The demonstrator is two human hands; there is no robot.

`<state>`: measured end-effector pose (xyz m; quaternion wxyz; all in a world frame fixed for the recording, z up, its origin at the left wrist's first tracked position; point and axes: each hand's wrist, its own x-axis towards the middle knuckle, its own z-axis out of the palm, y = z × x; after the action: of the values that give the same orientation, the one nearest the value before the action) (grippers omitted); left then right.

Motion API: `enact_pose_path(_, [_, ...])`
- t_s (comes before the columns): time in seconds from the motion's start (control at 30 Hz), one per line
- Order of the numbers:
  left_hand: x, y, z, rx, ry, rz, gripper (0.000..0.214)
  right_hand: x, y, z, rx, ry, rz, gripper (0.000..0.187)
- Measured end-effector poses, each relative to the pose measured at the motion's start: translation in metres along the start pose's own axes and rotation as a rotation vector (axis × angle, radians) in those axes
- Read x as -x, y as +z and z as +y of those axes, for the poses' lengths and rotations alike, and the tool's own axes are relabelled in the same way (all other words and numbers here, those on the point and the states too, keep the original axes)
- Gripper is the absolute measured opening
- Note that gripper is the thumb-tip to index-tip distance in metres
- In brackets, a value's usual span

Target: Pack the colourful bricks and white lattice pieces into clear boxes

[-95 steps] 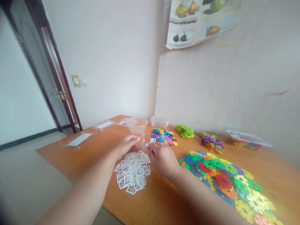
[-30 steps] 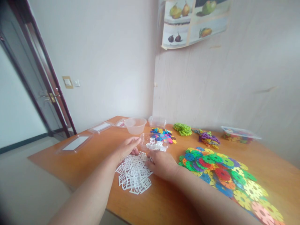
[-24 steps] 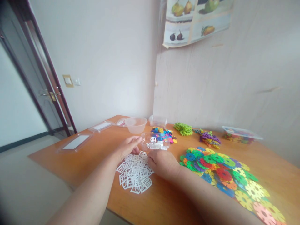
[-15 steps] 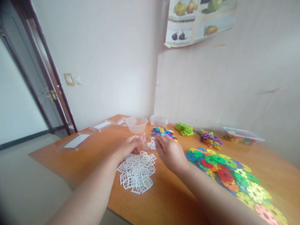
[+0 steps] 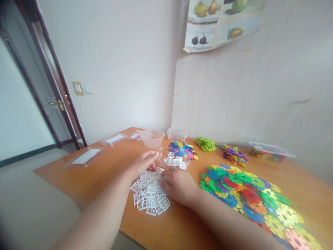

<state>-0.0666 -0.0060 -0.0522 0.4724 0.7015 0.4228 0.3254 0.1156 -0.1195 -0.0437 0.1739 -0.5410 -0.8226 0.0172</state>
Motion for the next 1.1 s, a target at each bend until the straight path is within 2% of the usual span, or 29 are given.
enact_pose_path(0.13, [0.000, 0.000, 0.000, -0.017, 0.001, -0.001, 0.071, -0.001, 0.000, 0.002, 0.013, -0.019, 0.011, 0.026])
enact_pose_path(0.23, [0.001, 0.000, 0.001, -0.025, -0.002, -0.003, 0.070, -0.001, -0.003, 0.001, 0.015, -0.011, 0.073, 0.029])
enact_pose_path(0.37, [0.002, 0.000, 0.003, -0.021, 0.003, -0.006, 0.070, -0.003, -0.013, 0.007, -0.070, -0.011, 0.265, 0.028])
enact_pose_path(0.5, [0.001, 0.000, 0.004, -0.011, -0.010, 0.001, 0.069, -0.008, -0.026, 0.025, -0.171, -0.008, 0.489, 0.029])
enact_pose_path(0.63, [0.001, 0.000, 0.005, -0.029, -0.015, 0.002, 0.071, -0.010, -0.030, 0.040, -0.170, 0.096, 0.590, 0.033])
enact_pose_path(0.7, [0.001, 0.000, 0.005, -0.033, -0.011, 0.006, 0.072, -0.008, -0.029, 0.040, -0.149, 0.087, 0.542, 0.027])
enact_pose_path(0.73, [0.002, 0.000, 0.005, -0.033, -0.009, 0.008, 0.072, -0.007, -0.029, 0.038, -0.143, 0.060, 0.470, 0.023])
enact_pose_path(0.83, [0.003, 0.000, 0.005, -0.022, -0.004, 0.007, 0.069, -0.004, -0.028, 0.028, -0.134, -0.033, 0.159, 0.016])
enact_pose_path(0.9, [0.004, 0.000, 0.005, -0.016, -0.006, 0.007, 0.069, -0.002, -0.026, 0.022, -0.111, -0.040, 0.005, 0.015])
enact_pose_path(1.03, [0.004, 0.000, 0.005, -0.017, -0.013, 0.012, 0.071, -0.001, -0.022, 0.019, -0.046, -0.017, -0.177, 0.014])
enact_pose_path(1.1, [0.004, 0.000, 0.006, -0.016, -0.014, 0.016, 0.071, -0.001, -0.021, 0.020, -0.046, -0.013, -0.208, 0.014])
